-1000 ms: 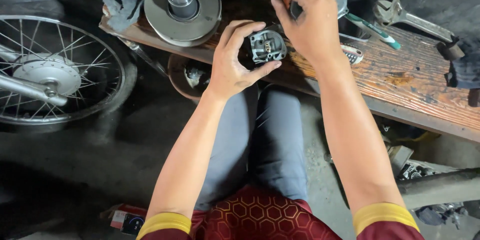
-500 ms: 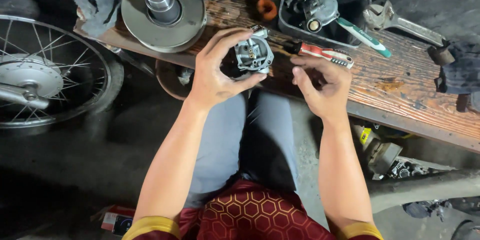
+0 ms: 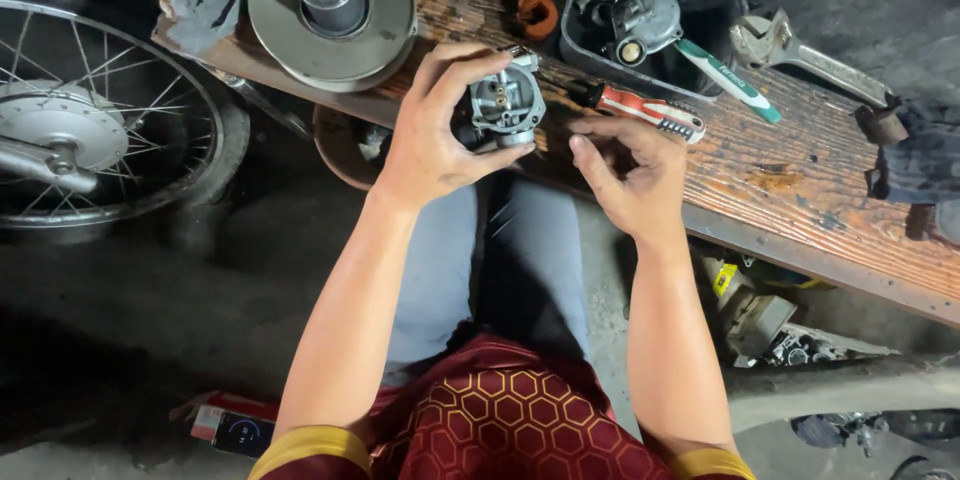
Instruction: The person disassembles a carburetor on a wooden workbench, using a screwdriver to remove screws and separate the housing. They remove the float and needle, then reassemble the unit by inserting the float back into the body and tightening the screws.
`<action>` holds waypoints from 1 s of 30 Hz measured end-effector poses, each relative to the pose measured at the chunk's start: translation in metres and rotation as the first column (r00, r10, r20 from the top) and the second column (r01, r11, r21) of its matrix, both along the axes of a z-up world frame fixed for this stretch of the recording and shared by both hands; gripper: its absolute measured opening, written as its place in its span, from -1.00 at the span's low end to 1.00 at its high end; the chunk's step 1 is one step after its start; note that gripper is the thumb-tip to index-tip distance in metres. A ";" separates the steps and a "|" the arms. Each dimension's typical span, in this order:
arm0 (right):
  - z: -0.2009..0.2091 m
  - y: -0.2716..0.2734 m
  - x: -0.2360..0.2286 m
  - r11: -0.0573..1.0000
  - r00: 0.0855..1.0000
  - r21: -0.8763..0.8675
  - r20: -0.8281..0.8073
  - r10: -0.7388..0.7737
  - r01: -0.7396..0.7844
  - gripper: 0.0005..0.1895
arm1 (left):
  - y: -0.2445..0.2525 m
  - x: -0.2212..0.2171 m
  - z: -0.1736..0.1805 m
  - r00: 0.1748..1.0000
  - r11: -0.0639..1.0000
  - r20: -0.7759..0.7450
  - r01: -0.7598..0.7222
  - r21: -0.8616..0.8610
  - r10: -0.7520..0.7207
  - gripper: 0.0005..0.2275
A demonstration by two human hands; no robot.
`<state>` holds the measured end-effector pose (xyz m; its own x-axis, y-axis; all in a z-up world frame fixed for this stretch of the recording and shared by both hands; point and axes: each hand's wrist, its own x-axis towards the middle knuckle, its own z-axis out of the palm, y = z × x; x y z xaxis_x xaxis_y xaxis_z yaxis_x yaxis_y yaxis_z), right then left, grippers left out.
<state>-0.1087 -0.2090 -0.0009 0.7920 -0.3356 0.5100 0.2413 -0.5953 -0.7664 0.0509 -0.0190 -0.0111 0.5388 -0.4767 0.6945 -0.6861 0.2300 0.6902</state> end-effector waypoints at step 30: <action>0.025 0.017 -0.004 0.998 0.983 0.046 -0.182 -0.035 0.044 -0.88 | 0.003 -0.018 0.021 0.999 0.979 0.008 -0.054 0.196 0.053 -0.32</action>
<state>-0.1127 -0.1919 0.0240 0.8552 -0.3899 0.3415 0.0726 -0.5621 -0.8238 0.0334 -0.0156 0.0101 0.5656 -0.5740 0.5921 -0.6956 0.0536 0.7164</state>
